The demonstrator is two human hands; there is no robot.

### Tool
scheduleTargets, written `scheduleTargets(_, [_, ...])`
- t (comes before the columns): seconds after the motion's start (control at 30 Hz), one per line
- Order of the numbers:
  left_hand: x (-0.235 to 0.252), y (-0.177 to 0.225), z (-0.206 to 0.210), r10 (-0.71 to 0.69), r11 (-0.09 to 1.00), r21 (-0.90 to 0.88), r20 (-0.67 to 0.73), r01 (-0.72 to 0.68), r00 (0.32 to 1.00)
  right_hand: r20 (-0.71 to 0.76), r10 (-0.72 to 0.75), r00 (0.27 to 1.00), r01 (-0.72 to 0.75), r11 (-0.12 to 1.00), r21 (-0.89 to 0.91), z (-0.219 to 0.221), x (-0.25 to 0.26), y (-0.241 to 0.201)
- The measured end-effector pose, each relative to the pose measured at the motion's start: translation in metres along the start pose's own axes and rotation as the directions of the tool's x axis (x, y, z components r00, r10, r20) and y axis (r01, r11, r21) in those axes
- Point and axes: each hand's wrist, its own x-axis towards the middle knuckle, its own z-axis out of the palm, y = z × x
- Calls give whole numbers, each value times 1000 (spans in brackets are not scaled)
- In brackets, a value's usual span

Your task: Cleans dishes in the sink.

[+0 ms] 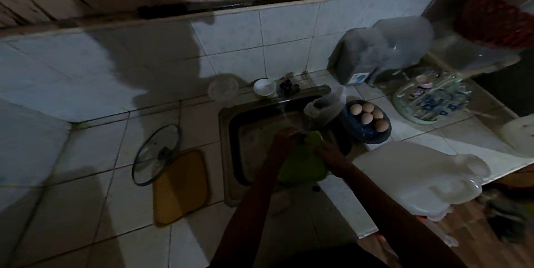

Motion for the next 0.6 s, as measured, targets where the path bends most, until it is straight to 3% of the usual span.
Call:
scheduleTargets(0.1, [4,16,3,-66,998,-23,-17,66,998,8,-101,995,101,991,-90,-1,3,1])
scheduleTargets(0.33, [1,-50,3,-422,907,-100,-171,410,890,-95,-46,994,39,996,-77,1,-4,-15])
scheduleTargets(0.53, [-16,-49,7,-627,772,-191,-78,606,775,-192,-77,978,64,995,-75,13,1,-14])
scheduleTargets(0.6, [-27,-46,9,-676,706,-293,-7,645,737,-241,-62,969,56,998,-30,14,1,-18])
